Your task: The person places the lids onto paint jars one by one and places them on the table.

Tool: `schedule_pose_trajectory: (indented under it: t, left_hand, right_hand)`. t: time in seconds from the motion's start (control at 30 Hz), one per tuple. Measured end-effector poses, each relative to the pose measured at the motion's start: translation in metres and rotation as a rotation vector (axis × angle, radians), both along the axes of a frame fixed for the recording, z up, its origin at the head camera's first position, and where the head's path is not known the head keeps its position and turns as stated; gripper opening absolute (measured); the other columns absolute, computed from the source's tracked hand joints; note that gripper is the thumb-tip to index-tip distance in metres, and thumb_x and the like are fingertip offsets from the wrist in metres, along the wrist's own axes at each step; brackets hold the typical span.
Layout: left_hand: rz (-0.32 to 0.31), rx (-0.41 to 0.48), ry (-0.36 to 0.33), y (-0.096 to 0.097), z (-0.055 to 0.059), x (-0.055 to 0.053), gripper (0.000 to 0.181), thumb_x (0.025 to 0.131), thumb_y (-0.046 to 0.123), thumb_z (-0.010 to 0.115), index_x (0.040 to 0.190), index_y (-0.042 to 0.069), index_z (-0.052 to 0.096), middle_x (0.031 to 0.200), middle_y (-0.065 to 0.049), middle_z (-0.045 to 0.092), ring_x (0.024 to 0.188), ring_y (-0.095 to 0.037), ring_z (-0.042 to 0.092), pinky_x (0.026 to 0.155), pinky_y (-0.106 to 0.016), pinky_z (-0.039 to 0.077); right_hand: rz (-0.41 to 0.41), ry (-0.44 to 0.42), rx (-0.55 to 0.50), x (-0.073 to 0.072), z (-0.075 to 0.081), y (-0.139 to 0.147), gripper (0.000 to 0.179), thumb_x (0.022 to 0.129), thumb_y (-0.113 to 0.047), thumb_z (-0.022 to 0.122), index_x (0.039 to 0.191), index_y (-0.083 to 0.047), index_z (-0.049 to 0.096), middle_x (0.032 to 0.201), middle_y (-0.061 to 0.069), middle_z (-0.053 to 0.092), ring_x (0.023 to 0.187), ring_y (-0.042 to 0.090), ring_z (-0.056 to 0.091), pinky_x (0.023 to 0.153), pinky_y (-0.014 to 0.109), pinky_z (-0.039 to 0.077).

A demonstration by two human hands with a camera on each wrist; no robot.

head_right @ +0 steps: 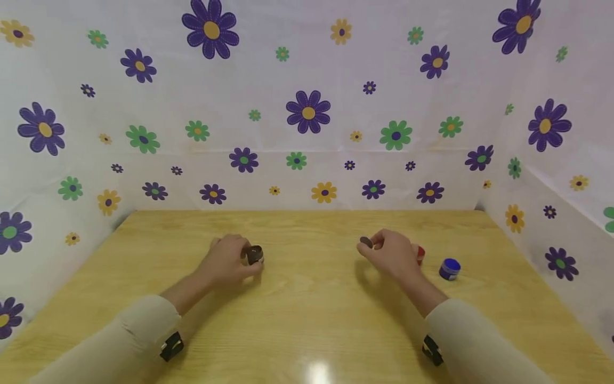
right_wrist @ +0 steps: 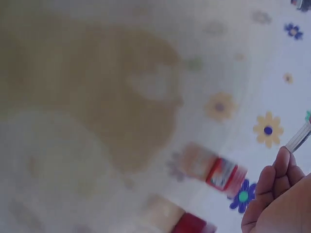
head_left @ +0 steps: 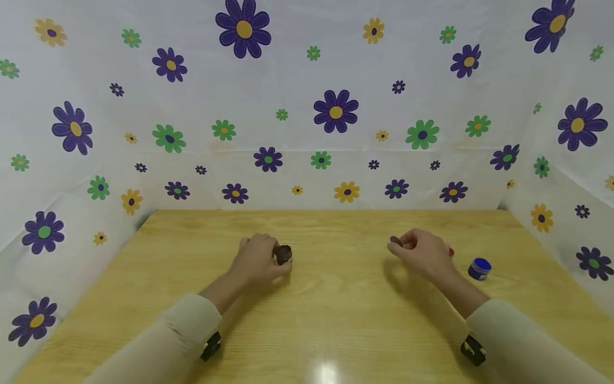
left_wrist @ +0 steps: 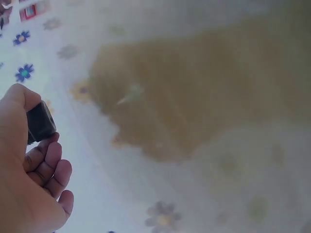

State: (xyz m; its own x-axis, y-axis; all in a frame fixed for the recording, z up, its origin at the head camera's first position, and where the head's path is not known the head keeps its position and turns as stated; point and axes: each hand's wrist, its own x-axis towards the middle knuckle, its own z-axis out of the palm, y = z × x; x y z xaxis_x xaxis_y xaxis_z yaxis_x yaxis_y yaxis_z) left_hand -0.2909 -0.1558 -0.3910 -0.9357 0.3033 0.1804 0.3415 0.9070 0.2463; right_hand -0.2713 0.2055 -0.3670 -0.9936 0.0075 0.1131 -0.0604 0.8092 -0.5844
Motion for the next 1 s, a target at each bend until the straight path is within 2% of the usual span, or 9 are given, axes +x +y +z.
schedule_pose_trajectory:
  t: [0.1,0.33,0.43,0.53,0.6,0.7,0.8,0.87,1.0]
  left_hand:
    - [-0.021,0.052,0.008,0.006,0.005,0.021,0.034,0.077,0.042,0.074,0.083,0.011,0.063,0.079,0.001,0.054,0.082,-0.019,0.048,0.082,-0.042,0.034]
    - [-0.094,0.143,0.071,0.028,0.012,0.065,0.026,0.075,0.036,0.076,0.086,0.014,0.066,0.08,0.004,0.057,0.082,-0.015,0.05,0.085,-0.044,0.038]
    - [-0.125,0.176,0.073,0.041,0.015,0.077,0.024,0.074,0.035,0.076,0.084,0.016,0.066,0.08,0.004,0.058,0.081,-0.013,0.05,0.085,-0.044,0.038]
    - [-0.147,0.198,0.044,0.054,0.015,0.082,0.024,0.075,0.035,0.075,0.086,0.016,0.066,0.081,0.003,0.059,0.08,-0.012,0.049,0.084,-0.043,0.038]
    - [-0.16,0.207,0.028,0.062,0.013,0.082,0.026,0.075,0.036,0.076,0.089,0.015,0.067,0.082,0.002,0.061,0.081,-0.013,0.05,0.084,-0.043,0.039]
    - [-0.184,0.187,0.037,0.071,0.012,0.077,0.031,0.076,0.036,0.077,0.094,0.013,0.068,0.087,0.001,0.062,0.083,-0.015,0.052,0.085,-0.042,0.039]
    - [-0.227,0.093,0.09,0.076,0.013,0.071,0.035,0.078,0.038,0.077,0.099,0.012,0.067,0.091,0.001,0.062,0.087,-0.017,0.053,0.086,-0.041,0.041]
    - [-0.261,0.03,0.146,0.076,0.013,0.07,0.036,0.078,0.039,0.076,0.1,0.011,0.067,0.093,0.0,0.062,0.089,-0.018,0.055,0.086,-0.041,0.042]
    - [-0.306,-0.048,0.219,0.075,0.011,0.075,0.037,0.078,0.043,0.075,0.099,0.013,0.067,0.094,0.001,0.063,0.089,-0.019,0.056,0.085,-0.039,0.043]
  right_hand:
    - [0.014,-0.041,-0.059,0.019,-0.004,-0.005,0.042,0.089,-0.046,0.068,0.1,-0.005,0.067,0.091,0.007,0.066,0.081,0.021,0.057,0.072,0.033,0.043]
    - [0.083,-0.079,-0.13,0.053,-0.009,-0.029,0.034,0.087,-0.04,0.072,0.096,-0.007,0.067,0.087,0.004,0.063,0.079,0.018,0.054,0.071,0.03,0.041]
    - [0.115,-0.105,-0.19,0.062,-0.009,-0.041,0.033,0.088,-0.038,0.072,0.097,-0.007,0.067,0.088,0.003,0.064,0.08,0.017,0.054,0.073,0.029,0.042]
    - [0.153,-0.099,-0.205,0.07,-0.01,-0.05,0.03,0.088,-0.035,0.072,0.097,-0.007,0.067,0.087,0.003,0.063,0.08,0.016,0.054,0.073,0.03,0.043]
    - [0.194,-0.036,-0.151,0.073,-0.012,-0.055,0.027,0.087,-0.033,0.072,0.096,-0.008,0.068,0.087,0.002,0.063,0.081,0.016,0.054,0.075,0.033,0.043]
    - [0.266,0.125,-0.015,0.074,-0.011,-0.06,0.025,0.086,-0.033,0.071,0.095,-0.01,0.068,0.087,0.001,0.063,0.084,0.017,0.054,0.081,0.039,0.039]
    - [0.325,0.303,0.119,0.072,-0.009,-0.062,0.025,0.086,-0.034,0.067,0.095,-0.011,0.066,0.088,0.002,0.062,0.086,0.019,0.053,0.083,0.043,0.035]
    - [0.36,0.391,0.161,0.072,-0.008,-0.065,0.025,0.085,-0.033,0.065,0.095,-0.01,0.064,0.088,0.004,0.061,0.085,0.02,0.051,0.082,0.042,0.034]
    - [0.411,0.503,0.193,0.077,-0.014,-0.069,0.024,0.083,-0.03,0.064,0.093,-0.009,0.062,0.086,0.006,0.059,0.083,0.02,0.048,0.079,0.039,0.034]
